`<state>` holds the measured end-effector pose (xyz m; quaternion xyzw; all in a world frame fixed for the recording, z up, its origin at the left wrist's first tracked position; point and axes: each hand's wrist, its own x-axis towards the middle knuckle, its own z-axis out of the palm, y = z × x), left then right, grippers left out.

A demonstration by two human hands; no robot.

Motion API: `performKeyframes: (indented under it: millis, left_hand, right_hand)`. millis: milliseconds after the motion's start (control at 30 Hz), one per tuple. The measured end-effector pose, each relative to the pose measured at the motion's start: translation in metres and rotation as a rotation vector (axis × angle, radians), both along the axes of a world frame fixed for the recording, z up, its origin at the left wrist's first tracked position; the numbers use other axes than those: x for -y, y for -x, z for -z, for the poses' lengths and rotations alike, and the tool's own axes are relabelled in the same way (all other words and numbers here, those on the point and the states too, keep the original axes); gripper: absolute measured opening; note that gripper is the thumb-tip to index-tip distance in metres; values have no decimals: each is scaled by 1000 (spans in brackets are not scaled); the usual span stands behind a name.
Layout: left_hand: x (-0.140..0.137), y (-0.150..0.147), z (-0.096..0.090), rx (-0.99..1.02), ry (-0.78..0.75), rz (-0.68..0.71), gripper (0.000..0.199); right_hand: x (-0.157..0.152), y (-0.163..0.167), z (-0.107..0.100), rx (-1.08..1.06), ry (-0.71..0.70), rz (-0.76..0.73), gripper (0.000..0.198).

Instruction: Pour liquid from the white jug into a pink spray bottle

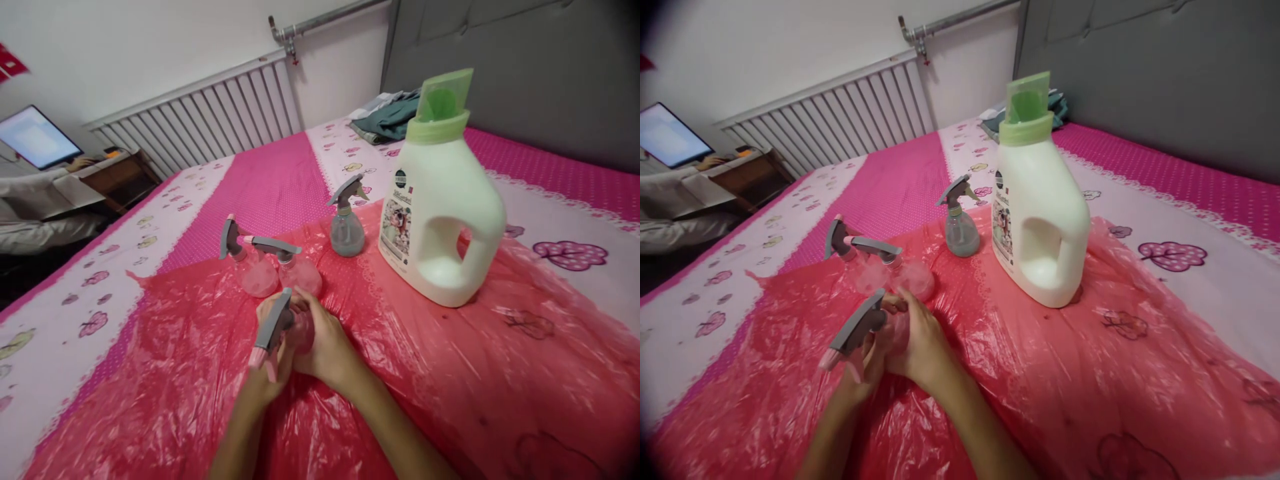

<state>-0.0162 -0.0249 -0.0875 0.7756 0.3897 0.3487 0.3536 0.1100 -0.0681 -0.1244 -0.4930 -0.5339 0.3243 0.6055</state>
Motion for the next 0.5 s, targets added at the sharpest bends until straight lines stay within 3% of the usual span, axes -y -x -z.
performKeyframes:
  millis: [167,300,367,500]
  left_hand:
    - [-24,5,-15,-54,-23,202,41]
    - [-24,6,-23,-28,-10,281,37]
    - [-18,9,-20,-13,-3,203,36]
    - [-5,21,0,-17,5,-97,52]
  right_hand:
    - [-2,0,-1,-39,25,-28,113]
    - [-4,2,-1,-38,8,-46,127]
    - [-4,5,0,-27,-16,-18,128]
    - [-2,9,-2,-39,-99,39,119]
